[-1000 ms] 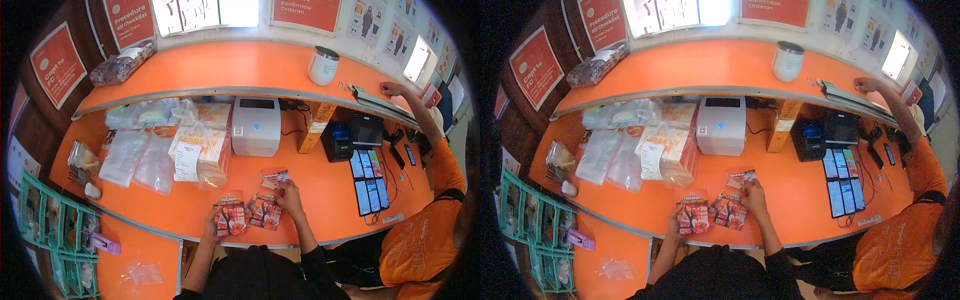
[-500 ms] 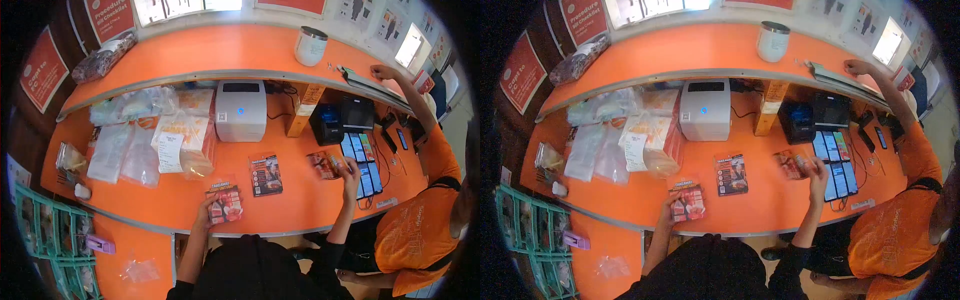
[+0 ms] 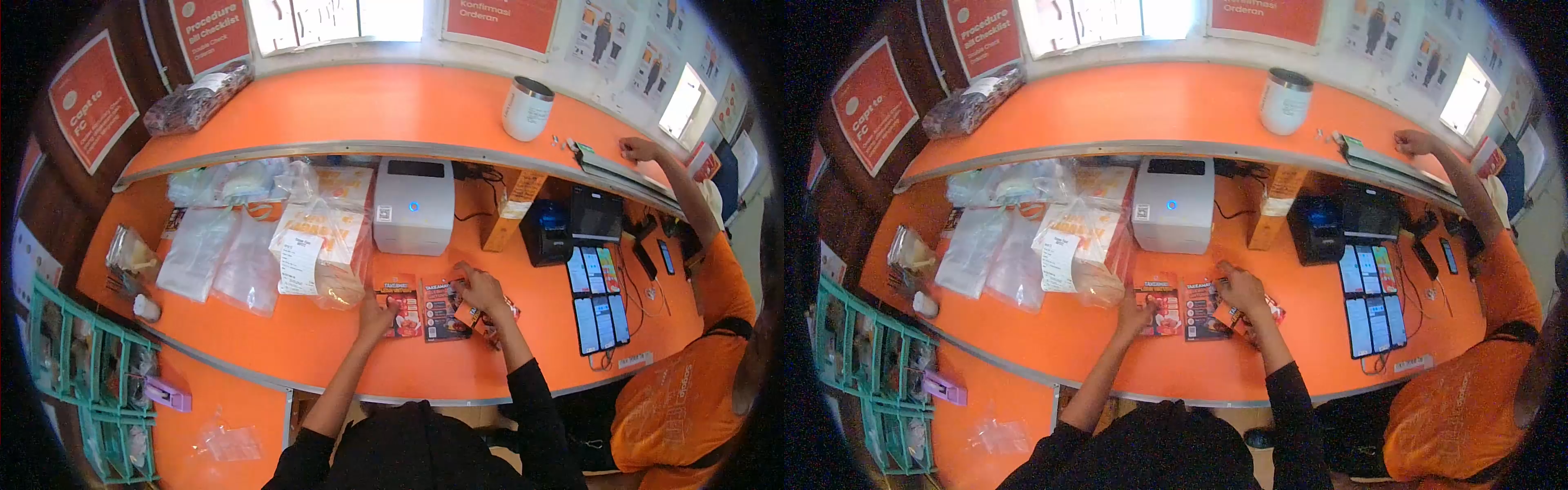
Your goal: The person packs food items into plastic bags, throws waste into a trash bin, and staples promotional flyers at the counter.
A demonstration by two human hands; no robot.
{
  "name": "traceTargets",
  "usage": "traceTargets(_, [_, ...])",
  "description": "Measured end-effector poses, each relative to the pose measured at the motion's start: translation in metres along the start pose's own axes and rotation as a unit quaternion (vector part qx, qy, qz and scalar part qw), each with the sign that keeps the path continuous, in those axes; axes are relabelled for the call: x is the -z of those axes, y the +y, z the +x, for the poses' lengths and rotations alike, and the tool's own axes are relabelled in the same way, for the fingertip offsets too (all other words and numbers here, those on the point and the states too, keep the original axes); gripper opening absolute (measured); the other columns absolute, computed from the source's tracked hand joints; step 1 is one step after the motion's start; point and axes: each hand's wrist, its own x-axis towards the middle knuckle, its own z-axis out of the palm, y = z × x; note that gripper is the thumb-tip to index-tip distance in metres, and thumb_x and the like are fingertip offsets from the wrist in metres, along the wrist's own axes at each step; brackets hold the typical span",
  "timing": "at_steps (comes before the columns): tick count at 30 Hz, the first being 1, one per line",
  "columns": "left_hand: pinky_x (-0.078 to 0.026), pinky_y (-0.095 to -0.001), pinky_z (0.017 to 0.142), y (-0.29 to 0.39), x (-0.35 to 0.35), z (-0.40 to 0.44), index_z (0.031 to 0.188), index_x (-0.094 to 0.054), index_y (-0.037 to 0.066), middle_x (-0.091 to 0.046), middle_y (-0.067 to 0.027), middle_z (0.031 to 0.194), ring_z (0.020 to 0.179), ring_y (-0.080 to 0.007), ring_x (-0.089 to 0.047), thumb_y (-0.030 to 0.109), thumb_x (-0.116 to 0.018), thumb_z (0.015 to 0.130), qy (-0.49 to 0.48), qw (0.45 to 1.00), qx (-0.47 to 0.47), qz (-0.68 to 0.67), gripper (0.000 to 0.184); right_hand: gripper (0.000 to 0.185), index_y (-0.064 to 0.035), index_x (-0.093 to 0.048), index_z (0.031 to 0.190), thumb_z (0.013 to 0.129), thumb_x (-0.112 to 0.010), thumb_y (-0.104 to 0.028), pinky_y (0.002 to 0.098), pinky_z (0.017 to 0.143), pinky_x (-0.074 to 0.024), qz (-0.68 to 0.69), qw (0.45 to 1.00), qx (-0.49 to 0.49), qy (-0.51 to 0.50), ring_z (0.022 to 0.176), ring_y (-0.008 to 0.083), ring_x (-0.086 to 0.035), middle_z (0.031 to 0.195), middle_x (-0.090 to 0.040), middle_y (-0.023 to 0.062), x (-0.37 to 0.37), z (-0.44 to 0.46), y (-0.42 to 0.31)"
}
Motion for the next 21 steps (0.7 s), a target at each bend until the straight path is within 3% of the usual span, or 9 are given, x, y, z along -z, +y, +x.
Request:
traceTargets(1, [-0.047,-0.0436,0.082,0.000,-0.004,-0.003,0.120,-0.045,-0.006,-0.058,-0.0241,0.109,0.100,-0.0318,-0.058,0.018,-0.070,0.074,0.006,1.000,-0.002,0.000,0.057,0.037,-0.0119,-0.059,0.107,0.080,-0.059,-0.037,0.0479,0.078,-0.0498,-0.001,1.000,0.006,0.001,0.087,0.0384,-0.063,0.094,-0.065,0.0199,-0.001,0.003,-0.002])
traceTargets(3, [-0.039,-0.0474,0.094,-0.005,-0.014,-0.017,0.135,-0.027,-0.006,-0.035,-0.0333,0.131,0.122,-0.0423,-0.039,0.021,-0.070,0.073,0.073,0.972,-0.033,0.221,0.081,0.038,-0.0162,-0.063,0.107,0.077,-0.064,-0.038,0.0458,0.082,-0.0497,-0.062,0.997,0.028,-0.022,0.093,0.0354,-0.062,0.105,-0.063,0.0169,0.000,0.010,-0.004])
traceTargets(4, [-0.026,-0.0519,0.104,0.000,-0.014,-0.022,0.143,-0.012,-0.003,-0.016,-0.0358,0.137,0.130,-0.0514,-0.018,0.030,-0.072,0.071,0.028,0.978,0.017,0.206,0.099,0.038,-0.0162,-0.063,0.107,0.077,-0.064,-0.038,0.0458,0.082,-0.0497,-0.063,0.997,0.032,-0.023,0.093,0.0354,-0.062,0.105,-0.063,0.0169,0.000,0.013,0.000])
traceTargets(5, [-0.026,-0.0519,0.104,0.004,-0.018,-0.030,0.143,-0.012,-0.003,-0.016,-0.0358,0.137,0.130,-0.0514,-0.018,0.030,-0.072,0.071,0.033,0.978,0.020,0.205,0.099,0.036,-0.0172,-0.065,0.105,0.075,-0.067,-0.036,0.0444,0.081,-0.0500,-0.063,0.995,0.074,-0.023,0.093,0.0338,-0.062,0.104,-0.063,0.0144,0.000,0.016,0.007])
traceTargets(7, [-0.022,-0.0535,0.107,0.014,-0.027,-0.044,0.146,-0.008,0.002,-0.018,-0.0329,0.138,0.131,-0.0503,-0.018,0.041,-0.074,0.068,0.007,0.917,-0.048,0.396,0.110,0.035,-0.0182,-0.067,0.103,0.073,-0.069,-0.035,0.0430,0.081,-0.0503,-0.064,0.989,0.128,-0.027,0.093,0.0321,-0.063,0.104,-0.063,0.0120,-0.001,0.020,0.012])
traceTargets(11, [-0.018,-0.0609,0.105,0.027,-0.029,-0.033,0.146,-0.012,0.006,-0.021,-0.0278,0.140,0.132,-0.0456,-0.018,0.049,-0.080,0.056,-0.106,0.924,-0.161,0.329,0.121,0.030,-0.0183,-0.069,0.098,0.070,-0.071,-0.029,0.0417,0.076,-0.0514,-0.001,0.996,0.068,0.049,0.087,0.0295,-0.064,0.107,-0.063,0.0055,-0.014,0.004,0.006])
traceTargets(13, [-0.010,-0.0556,0.111,0.015,-0.033,-0.011,0.148,-0.004,0.011,-0.008,-0.0273,0.149,0.139,-0.0440,-0.005,0.053,-0.082,0.050,-0.204,0.915,-0.205,0.279,0.133,0.028,-0.0174,-0.069,0.096,0.070,-0.071,-0.027,0.0415,0.074,-0.0518,0.006,0.996,0.054,0.070,0.084,0.0293,-0.065,0.108,-0.063,0.0038,-0.015,-0.001,0.001])
traceTargets(17, [-0.008,-0.0560,0.111,0.014,-0.034,0.015,0.148,0.002,0.014,-0.008,-0.0271,0.149,0.140,-0.0418,-0.006,0.055,-0.084,0.042,-0.244,0.893,-0.244,0.288,0.143,0.018,-0.0126,-0.067,0.086,0.071,-0.072,-0.023,0.0399,0.065,-0.0509,0.007,0.991,0.065,0.120,0.073,0.0284,-0.065,0.089,-0.067,0.0053,-0.013,-0.007,-0.009])
traceTargets(21, [-0.007,-0.0578,0.110,0.026,-0.034,0.016,0.147,0.010,0.014,-0.012,-0.0270,0.148,0.138,-0.0421,-0.015,0.058,-0.084,0.038,-0.305,0.873,-0.186,0.332,0.150,0.016,-0.0101,-0.066,0.082,0.070,-0.074,-0.018,0.0361,0.060,-0.0497,0.090,0.987,0.073,0.113,0.066,0.0286,-0.064,0.071,-0.066,0.0057,-0.001,-0.003,-0.004])
